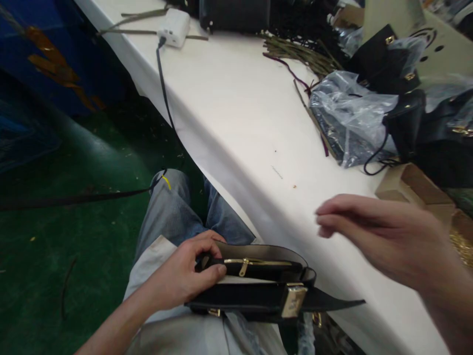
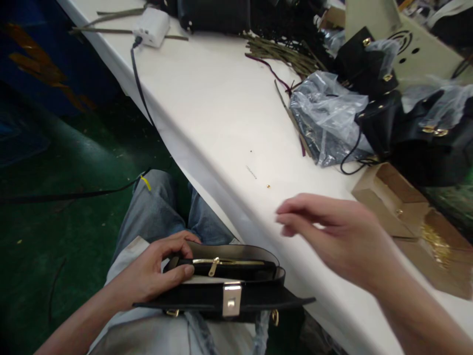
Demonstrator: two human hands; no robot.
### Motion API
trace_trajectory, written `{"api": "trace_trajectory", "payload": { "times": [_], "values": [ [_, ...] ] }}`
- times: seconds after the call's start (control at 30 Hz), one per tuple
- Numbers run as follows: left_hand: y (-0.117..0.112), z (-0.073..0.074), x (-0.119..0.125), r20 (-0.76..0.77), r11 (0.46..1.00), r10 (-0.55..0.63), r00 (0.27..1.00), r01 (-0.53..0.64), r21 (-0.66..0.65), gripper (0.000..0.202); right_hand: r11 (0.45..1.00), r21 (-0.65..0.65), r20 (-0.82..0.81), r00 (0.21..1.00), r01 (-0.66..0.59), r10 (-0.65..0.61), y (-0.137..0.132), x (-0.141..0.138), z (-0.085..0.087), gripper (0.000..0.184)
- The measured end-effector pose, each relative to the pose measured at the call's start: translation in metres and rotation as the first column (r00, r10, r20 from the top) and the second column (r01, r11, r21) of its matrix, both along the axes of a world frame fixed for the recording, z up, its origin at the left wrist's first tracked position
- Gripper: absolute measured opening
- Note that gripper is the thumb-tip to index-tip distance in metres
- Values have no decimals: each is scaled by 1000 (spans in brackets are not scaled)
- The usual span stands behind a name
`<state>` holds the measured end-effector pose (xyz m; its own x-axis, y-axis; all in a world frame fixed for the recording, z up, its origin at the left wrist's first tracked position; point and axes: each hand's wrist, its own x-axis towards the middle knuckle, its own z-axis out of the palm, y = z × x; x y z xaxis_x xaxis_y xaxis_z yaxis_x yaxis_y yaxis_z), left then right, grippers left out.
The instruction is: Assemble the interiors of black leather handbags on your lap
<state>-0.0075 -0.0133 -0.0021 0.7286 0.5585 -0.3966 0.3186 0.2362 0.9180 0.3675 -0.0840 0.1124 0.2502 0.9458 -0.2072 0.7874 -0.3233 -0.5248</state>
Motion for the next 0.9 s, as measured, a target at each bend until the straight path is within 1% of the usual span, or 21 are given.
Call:
{"api": "trace_trajectory", "payload": {
  "times": [0.03, 0.07, 0.1, 0.13, 0.17, 0.23, 0.3, 0.37, 0.4, 0.5, 0.57, 0.67, 0.8, 0.9],
  "values": [
    [1, 3, -1, 8, 1000, -26, 1000, 26, -1, 11, 991, -28, -177, 976, -134, 127, 15, -30, -9, 36],
    [2, 5, -2, 22, 999, -44, 999, 44, -5, 11, 955, -36, -386, 885, -295, 259, 28, -57, -17, 30],
    [2, 6, -2, 38, 999, -50, 998, 50, -10, 11, 926, -54, -515, 805, -374, 295, 37, -81, -25, 25],
    [3, 6, -3, 54, 999, -43, 998, 43, -12, 10, 893, -65, -598, 734, -444, 322, 42, -100, -32, 20],
    [3, 5, -3, 66, 1000, -24, 997, 25, -13, 9, 866, -70, -642, 687, -495, 341, 45, -114, -38, 17],
    [3, 1, -2, 81, 1000, 26, 996, -26, -4, 9, 831, -48, -671, 635, -554, 384, 42, -132, -48, 18],
    [2, -2, -2, 99, 998, 57, 993, -58, 12, 11, 828, -7, -652, 631, -560, 421, 34, -140, -55, 21],
    [0, -3, -5, 112, 998, 49, 993, -53, 40, 8, 844, 26, -611, 660, -536, 437, 27, -144, -61, 21],
    [-1, -3, -7, 107, 997, 34, 994, -41, 62, 11, 851, 33, -585, 680, -524, 441, 24, -145, -63, 20],
    [-3, -2, -14, 63, 992, -16, 998, 8, 127, 33, 855, 28, -519, 723, -518, 455, 19, -148, -72, 19],
    [-4, -4, -16, 43, 989, -23, 999, 17, 146, 38, 858, 9, -496, 743, -513, 449, 19, -151, -76, 20],
    [-3, -10, -15, 49, 989, -9, 999, 2, 147, 36, 873, -24, -468, 777, -487, 420, 19, -153, -80, 19],
    [-1, -21, -12, 102, 991, 18, 995, -31, 131, 35, 875, -66, -441, 800, -480, 406, 20, -154, -80, 14],
    [-1, -26, -10, 127, 991, 37, 991, -53, 121, 35, 882, -61, -424, 812, -468, 401, 20, -155, -79, 14]
  ]
}}
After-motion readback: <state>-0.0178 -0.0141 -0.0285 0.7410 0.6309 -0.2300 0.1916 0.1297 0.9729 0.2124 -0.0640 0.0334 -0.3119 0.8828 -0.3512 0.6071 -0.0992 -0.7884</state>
